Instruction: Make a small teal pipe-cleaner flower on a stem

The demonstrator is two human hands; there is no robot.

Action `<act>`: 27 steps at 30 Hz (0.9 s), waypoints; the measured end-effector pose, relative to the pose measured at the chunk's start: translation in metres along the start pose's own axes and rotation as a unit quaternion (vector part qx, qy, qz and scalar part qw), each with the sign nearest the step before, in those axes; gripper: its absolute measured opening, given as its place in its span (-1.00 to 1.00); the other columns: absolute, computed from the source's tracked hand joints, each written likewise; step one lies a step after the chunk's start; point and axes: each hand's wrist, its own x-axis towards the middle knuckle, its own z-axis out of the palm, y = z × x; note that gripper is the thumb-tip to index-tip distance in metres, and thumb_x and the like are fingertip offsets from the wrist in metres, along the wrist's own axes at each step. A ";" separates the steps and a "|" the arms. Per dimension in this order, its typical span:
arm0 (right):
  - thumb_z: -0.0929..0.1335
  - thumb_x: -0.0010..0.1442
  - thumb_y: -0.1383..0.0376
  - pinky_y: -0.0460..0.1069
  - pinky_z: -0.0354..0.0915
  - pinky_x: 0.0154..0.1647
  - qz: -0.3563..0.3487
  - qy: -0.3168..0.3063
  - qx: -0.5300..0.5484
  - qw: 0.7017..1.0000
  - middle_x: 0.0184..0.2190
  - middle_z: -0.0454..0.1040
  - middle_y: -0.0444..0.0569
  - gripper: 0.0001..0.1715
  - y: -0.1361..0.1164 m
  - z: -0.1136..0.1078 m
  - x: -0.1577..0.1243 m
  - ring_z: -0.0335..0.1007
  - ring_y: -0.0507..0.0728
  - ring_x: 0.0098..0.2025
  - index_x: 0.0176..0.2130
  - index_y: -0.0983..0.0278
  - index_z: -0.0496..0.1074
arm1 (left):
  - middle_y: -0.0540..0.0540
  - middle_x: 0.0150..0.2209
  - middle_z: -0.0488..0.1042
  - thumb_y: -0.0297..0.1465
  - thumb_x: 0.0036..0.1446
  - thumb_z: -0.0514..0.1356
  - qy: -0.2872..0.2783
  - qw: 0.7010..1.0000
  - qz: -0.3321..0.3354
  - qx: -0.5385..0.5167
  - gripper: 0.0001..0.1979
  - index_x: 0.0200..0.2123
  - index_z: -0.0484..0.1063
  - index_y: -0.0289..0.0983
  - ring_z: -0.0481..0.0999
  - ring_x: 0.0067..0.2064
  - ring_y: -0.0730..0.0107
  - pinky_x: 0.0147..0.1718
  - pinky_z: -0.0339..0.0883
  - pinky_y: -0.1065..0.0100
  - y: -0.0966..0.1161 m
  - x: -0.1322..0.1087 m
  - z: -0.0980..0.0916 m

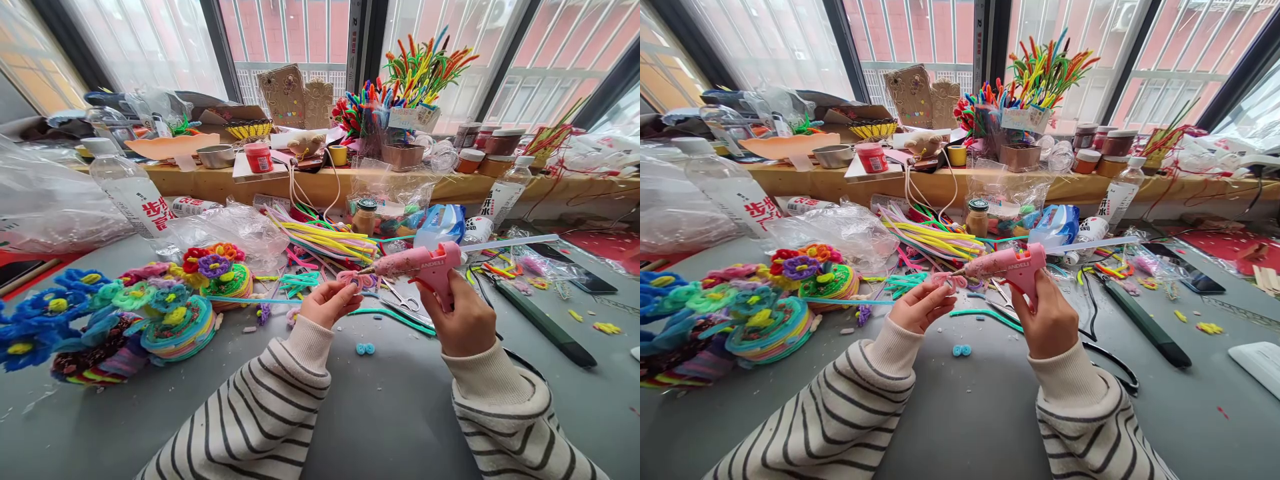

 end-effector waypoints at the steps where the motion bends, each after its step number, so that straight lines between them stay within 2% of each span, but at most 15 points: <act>1: 0.25 0.01 0.18 -0.05 0.17 -0.59 0.002 -0.001 0.000 1.000 -0.50 0.43 0.11 -0.61 0.001 0.001 -0.001 0.33 0.12 -0.55 -0.26 0.46 0.32 | 0.02 -0.66 0.43 -0.47 -0.45 0.31 0.000 1.000 0.003 0.004 -0.77 -0.63 0.31 -0.37 0.44 -0.59 0.50 -0.55 0.35 0.51 0.000 0.000 0.000; 4: 0.24 0.02 0.15 -0.03 0.19 -0.53 0.010 -0.014 0.002 1.000 -0.44 0.43 0.20 -0.54 0.003 0.003 -0.003 0.36 0.19 -0.46 -0.23 0.51 0.32 | 0.03 -0.69 0.42 -0.45 -0.41 0.29 0.002 1.000 0.012 0.028 -0.78 -0.61 0.31 -0.36 0.43 -0.62 0.50 -0.59 0.34 0.52 0.000 -0.001 0.000; 9: 0.24 0.01 0.14 -0.01 0.18 -0.48 0.034 -0.027 0.009 0.999 -0.41 0.43 0.19 -0.53 0.005 0.004 -0.006 0.35 0.20 -0.42 -0.21 0.48 0.32 | 0.02 -0.68 0.43 -0.41 -0.36 0.27 0.003 0.995 0.065 0.073 -0.81 -0.59 0.35 -0.37 0.43 -0.63 0.48 -0.59 0.35 0.48 -0.001 -0.001 0.000; 14: 0.24 0.01 0.14 -0.02 0.18 -0.53 0.019 -0.008 -0.004 1.000 -0.46 0.43 0.17 -0.54 0.003 0.003 -0.004 0.34 0.18 -0.47 -0.24 0.48 0.32 | 0.00 -0.59 0.46 -0.43 -0.35 0.27 0.008 0.987 0.137 0.082 -0.78 -0.49 0.41 -0.36 0.44 -0.60 0.47 -0.57 0.37 0.45 -0.004 -0.002 0.000; 17: 0.25 0.00 0.16 -0.05 0.16 -0.59 0.000 -0.002 -0.015 1.000 -0.53 0.42 0.11 -0.59 0.003 0.002 -0.002 0.32 0.14 -0.53 -0.28 0.47 0.33 | -0.02 -0.53 0.48 -0.43 -0.32 0.26 0.010 0.983 0.159 0.087 -0.77 -0.45 0.43 -0.35 0.44 -0.60 0.48 -0.56 0.38 0.45 -0.005 -0.002 0.000; 24: 0.23 0.01 0.12 -0.07 0.13 -0.61 -0.005 0.009 -0.033 0.999 -0.60 0.37 0.02 -0.59 0.001 0.001 -0.001 0.25 0.08 -0.60 -0.30 0.43 0.32 | -0.05 -0.47 0.49 -0.44 -0.28 0.24 -0.007 0.974 0.195 0.118 -0.79 -0.44 0.43 -0.35 0.44 -0.58 0.50 -0.56 0.38 0.48 -0.008 -0.002 -0.002; 27: 0.22 0.02 0.12 -0.06 0.14 -0.58 -0.003 -0.007 -0.041 0.999 -0.62 0.35 0.02 -0.58 0.001 0.002 -0.001 0.25 0.08 -0.59 -0.31 0.45 0.33 | -0.05 -0.50 0.48 -0.44 -0.20 0.20 -0.052 0.963 0.230 0.128 -0.89 -0.50 0.43 -0.35 0.47 -0.52 0.44 -0.54 0.39 0.48 -0.010 -0.004 -0.002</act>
